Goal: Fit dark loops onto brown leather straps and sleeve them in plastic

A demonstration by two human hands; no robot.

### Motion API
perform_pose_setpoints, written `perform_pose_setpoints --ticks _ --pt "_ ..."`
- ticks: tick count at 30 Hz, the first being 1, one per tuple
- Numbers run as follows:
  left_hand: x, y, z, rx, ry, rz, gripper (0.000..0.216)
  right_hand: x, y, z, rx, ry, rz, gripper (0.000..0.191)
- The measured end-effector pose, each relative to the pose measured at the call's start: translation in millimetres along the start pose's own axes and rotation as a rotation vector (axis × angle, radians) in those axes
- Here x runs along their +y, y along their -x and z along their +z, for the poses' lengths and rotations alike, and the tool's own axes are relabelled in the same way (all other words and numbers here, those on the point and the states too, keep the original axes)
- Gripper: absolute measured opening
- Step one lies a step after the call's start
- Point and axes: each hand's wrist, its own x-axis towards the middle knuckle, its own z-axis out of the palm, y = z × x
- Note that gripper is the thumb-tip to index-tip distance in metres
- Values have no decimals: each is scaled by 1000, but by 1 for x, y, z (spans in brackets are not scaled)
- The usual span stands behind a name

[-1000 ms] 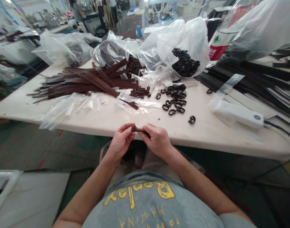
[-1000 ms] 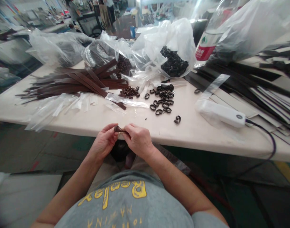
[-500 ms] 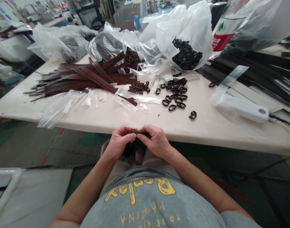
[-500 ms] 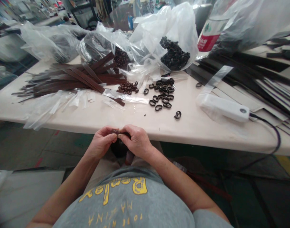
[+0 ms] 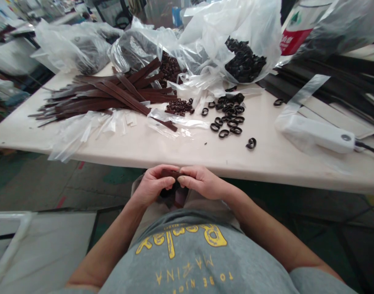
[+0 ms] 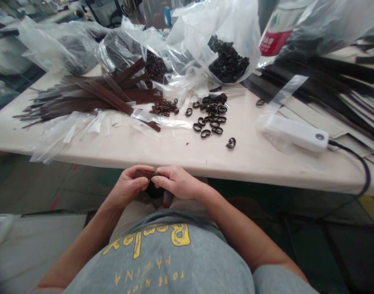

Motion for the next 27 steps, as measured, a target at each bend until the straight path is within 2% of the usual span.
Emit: perform_pose_setpoints --ticks 2,4,9,15,18,21,27 --pt "-2 0 1 -30 -27 11 32 -2 -1 -1 -58 -88 -11 33" --pt "-2 -1 2 12 -31 46 29 -5 -1 0 -31 -51 -9 33" --pt "2 -3 1 196 6 105 26 -8 4 4 126 378 76 18" --pt "4 0 -2 232 29 118 22 -4 8 13 156 628 116 22" --pt "6 2 -1 259 1 102 24 -4 6 18 127 684 142 22" --pt "6 2 -2 236 -14 81 26 -3 4 20 88 706 165 21" --pt "-1 5 -5 69 -175 11 29 -3 -4 19 57 604 76 23"
